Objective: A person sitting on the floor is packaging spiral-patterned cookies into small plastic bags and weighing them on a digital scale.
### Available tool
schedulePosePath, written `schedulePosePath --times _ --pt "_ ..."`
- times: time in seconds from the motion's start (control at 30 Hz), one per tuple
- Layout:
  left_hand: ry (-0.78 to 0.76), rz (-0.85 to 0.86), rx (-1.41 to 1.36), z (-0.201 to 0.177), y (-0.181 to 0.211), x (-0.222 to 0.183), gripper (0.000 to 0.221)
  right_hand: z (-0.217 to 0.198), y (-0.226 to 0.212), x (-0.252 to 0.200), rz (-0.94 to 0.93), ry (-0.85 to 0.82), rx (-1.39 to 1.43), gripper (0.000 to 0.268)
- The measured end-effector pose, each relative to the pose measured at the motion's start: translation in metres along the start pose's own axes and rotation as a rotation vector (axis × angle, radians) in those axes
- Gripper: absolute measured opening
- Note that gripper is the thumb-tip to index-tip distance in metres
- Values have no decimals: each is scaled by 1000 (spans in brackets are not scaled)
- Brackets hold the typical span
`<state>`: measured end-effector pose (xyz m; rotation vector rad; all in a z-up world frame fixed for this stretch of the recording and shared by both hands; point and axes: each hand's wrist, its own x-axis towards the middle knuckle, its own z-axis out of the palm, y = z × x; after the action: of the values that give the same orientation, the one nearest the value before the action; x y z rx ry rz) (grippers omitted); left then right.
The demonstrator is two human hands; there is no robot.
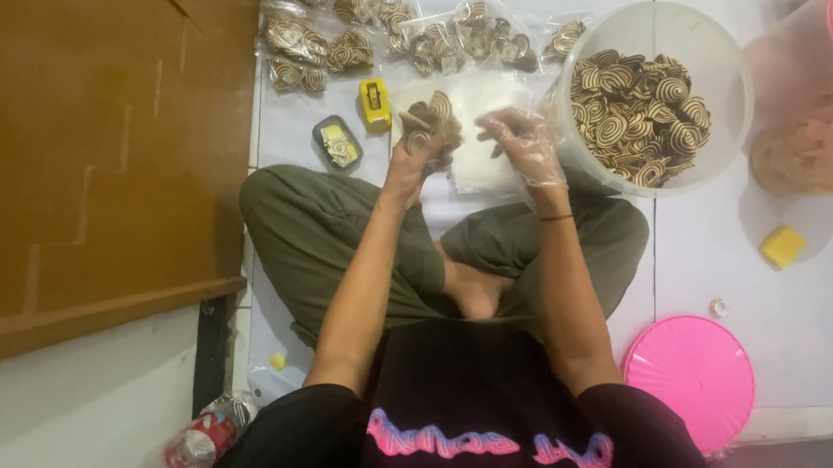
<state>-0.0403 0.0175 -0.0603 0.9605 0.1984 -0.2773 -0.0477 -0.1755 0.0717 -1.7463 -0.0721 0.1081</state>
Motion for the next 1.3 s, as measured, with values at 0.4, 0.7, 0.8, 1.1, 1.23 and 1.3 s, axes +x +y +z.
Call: schedulePosePath --times 0.4,0.7,0.8,1.1,1.23,1.3 --pt "271 165 403 58 14 -24 78 -10 -1 13 -490 61 -748 7" --pt "-20 212 681 70 -1 18 45 7 -29 -22 -424 142 -1199 20" --pt "-56 256 676 77 13 5 37 -1 9 -29 -364 199 -1145 27" --pt "-17 517 820 94 61 -27 20 -81 -9 -14 -456 547 -604 10" --pt "-16 524 908 88 55 -18 16 -139 47 13 -143 462 -1149 30" --pt "11 465 980 89 55 -16 10 -138 49 24 267 254 -1467 39"
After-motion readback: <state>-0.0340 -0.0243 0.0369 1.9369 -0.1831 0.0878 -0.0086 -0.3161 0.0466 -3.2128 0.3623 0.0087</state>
